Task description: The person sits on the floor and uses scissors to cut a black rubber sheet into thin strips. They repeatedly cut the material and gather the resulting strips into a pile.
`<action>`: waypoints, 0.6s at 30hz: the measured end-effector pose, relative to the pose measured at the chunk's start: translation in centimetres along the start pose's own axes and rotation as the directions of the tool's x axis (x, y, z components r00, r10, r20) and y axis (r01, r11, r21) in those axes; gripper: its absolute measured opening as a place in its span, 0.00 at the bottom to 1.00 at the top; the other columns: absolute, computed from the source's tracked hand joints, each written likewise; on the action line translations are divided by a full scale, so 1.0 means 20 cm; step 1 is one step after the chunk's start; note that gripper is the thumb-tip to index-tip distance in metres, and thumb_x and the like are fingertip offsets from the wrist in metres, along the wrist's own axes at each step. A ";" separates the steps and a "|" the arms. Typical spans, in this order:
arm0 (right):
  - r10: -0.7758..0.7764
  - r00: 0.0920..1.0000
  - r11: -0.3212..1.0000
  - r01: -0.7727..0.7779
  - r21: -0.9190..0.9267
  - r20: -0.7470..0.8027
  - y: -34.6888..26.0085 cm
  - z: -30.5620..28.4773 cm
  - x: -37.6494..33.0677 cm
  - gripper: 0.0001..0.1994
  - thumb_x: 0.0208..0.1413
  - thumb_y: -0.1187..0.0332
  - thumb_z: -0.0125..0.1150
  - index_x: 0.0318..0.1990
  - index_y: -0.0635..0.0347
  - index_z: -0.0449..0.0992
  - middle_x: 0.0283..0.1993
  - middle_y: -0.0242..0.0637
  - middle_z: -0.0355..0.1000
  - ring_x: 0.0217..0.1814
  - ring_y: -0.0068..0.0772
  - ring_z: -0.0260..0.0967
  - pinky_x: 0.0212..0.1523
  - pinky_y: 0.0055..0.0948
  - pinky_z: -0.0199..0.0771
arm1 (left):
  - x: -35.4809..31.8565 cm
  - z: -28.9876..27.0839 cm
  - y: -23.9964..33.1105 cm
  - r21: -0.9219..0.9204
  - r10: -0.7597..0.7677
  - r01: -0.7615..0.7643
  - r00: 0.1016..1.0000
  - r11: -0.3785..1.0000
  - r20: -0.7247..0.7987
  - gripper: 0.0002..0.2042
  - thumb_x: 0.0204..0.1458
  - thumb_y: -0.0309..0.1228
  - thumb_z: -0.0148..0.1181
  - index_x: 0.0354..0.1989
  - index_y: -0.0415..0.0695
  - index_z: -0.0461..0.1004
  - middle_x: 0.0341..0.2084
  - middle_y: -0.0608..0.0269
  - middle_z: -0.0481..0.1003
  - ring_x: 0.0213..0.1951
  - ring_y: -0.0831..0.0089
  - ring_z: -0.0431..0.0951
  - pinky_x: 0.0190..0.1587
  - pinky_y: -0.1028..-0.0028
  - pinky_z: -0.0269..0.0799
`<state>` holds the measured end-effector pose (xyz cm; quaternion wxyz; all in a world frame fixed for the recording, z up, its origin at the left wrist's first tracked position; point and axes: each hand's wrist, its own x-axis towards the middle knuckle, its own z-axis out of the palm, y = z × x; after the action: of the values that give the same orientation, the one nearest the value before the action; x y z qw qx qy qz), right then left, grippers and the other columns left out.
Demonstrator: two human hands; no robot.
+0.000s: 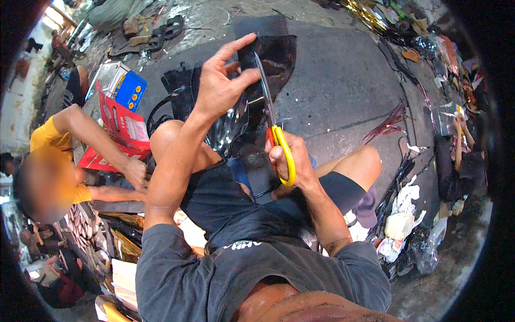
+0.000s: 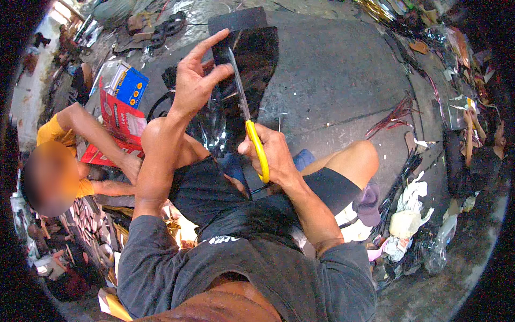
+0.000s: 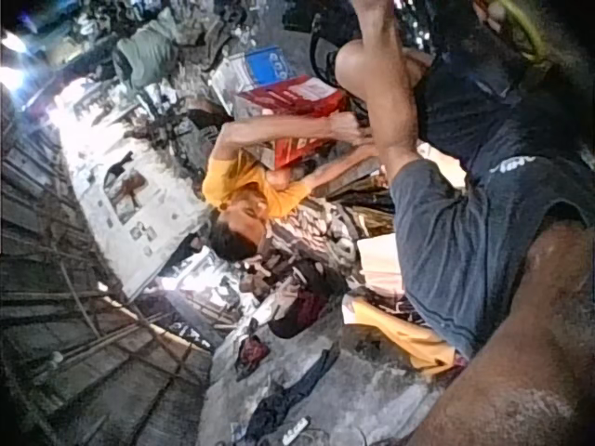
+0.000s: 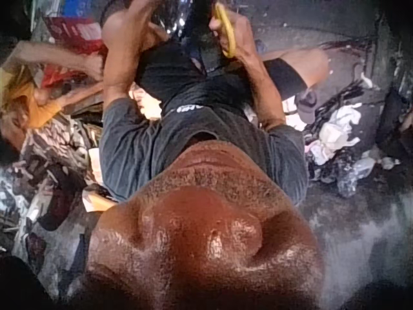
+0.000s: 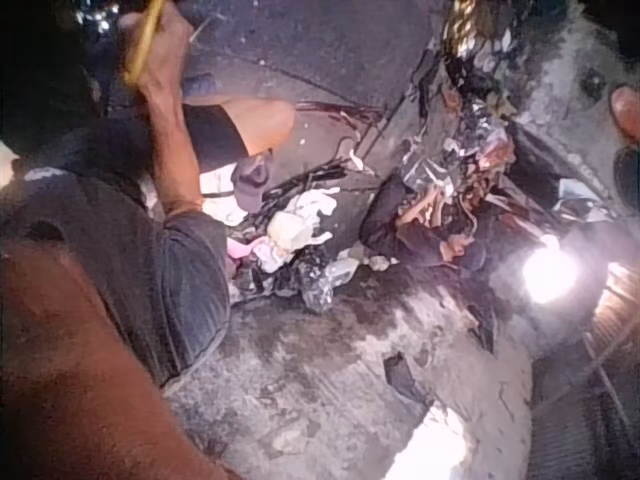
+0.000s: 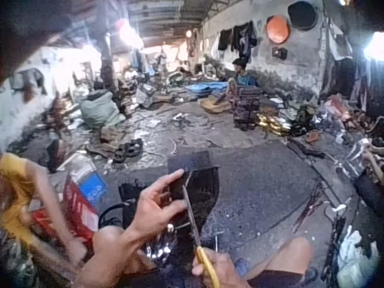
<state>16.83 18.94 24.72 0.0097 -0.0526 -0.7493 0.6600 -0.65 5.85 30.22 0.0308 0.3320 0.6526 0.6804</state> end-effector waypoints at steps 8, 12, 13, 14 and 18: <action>-0.066 0.998 0.998 0.066 -0.015 -0.011 0.07 0.01 0.02 0.30 0.50 0.38 0.62 0.31 0.63 0.70 0.22 0.35 0.66 0.26 0.28 0.64 0.28 0.32 0.66 | -0.02 0.04 0.01 0.022 0.056 -0.054 0.994 0.998 -0.097 0.25 0.43 0.16 0.64 0.54 0.43 0.75 0.51 0.65 0.70 0.39 0.81 0.73 0.35 0.83 0.72; -0.160 0.986 0.986 0.158 -0.055 -0.047 0.04 -0.02 0.10 0.31 0.52 0.38 0.59 0.36 0.64 0.69 0.23 0.41 0.67 0.27 0.36 0.68 0.30 0.37 0.68 | -0.07 0.10 0.07 -0.018 -0.016 0.015 0.999 1.000 -0.028 0.28 0.42 0.15 0.66 0.56 0.43 0.73 0.54 0.67 0.71 0.38 0.85 0.70 0.39 0.84 0.69; -0.180 0.983 0.982 0.176 -0.069 -0.047 0.04 -0.03 0.11 0.31 0.53 0.38 0.58 0.37 0.64 0.68 0.23 0.42 0.67 0.27 0.38 0.68 0.30 0.38 0.68 | -0.08 0.11 0.08 -0.037 -0.042 0.041 0.999 0.998 -0.024 0.28 0.42 0.15 0.66 0.56 0.43 0.73 0.54 0.67 0.71 0.38 0.85 0.70 0.39 0.84 0.69; -0.208 0.977 0.977 0.206 -0.058 -0.046 0.04 -0.03 0.12 0.34 0.51 0.34 0.58 0.38 0.63 0.68 0.21 0.38 0.66 0.25 0.33 0.67 0.28 0.35 0.67 | -0.08 0.12 0.07 -0.021 -0.012 0.011 0.999 1.000 -0.032 0.28 0.42 0.15 0.66 0.56 0.43 0.73 0.53 0.68 0.71 0.39 0.85 0.71 0.40 0.84 0.69; -0.029 0.999 0.997 0.027 0.071 0.028 0.04 -0.05 0.09 0.37 0.46 0.29 0.58 0.36 0.62 0.68 0.20 0.31 0.63 0.23 0.27 0.65 0.23 0.30 0.63 | -0.08 0.12 0.04 -0.035 -0.002 0.001 1.000 0.999 -0.017 0.28 0.42 0.15 0.66 0.56 0.43 0.73 0.53 0.68 0.70 0.41 0.83 0.72 0.40 0.83 0.69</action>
<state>15.24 20.19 23.90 0.0100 -0.0323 -0.7264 0.6865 2.05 7.08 30.23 0.0314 0.3250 0.6409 0.6947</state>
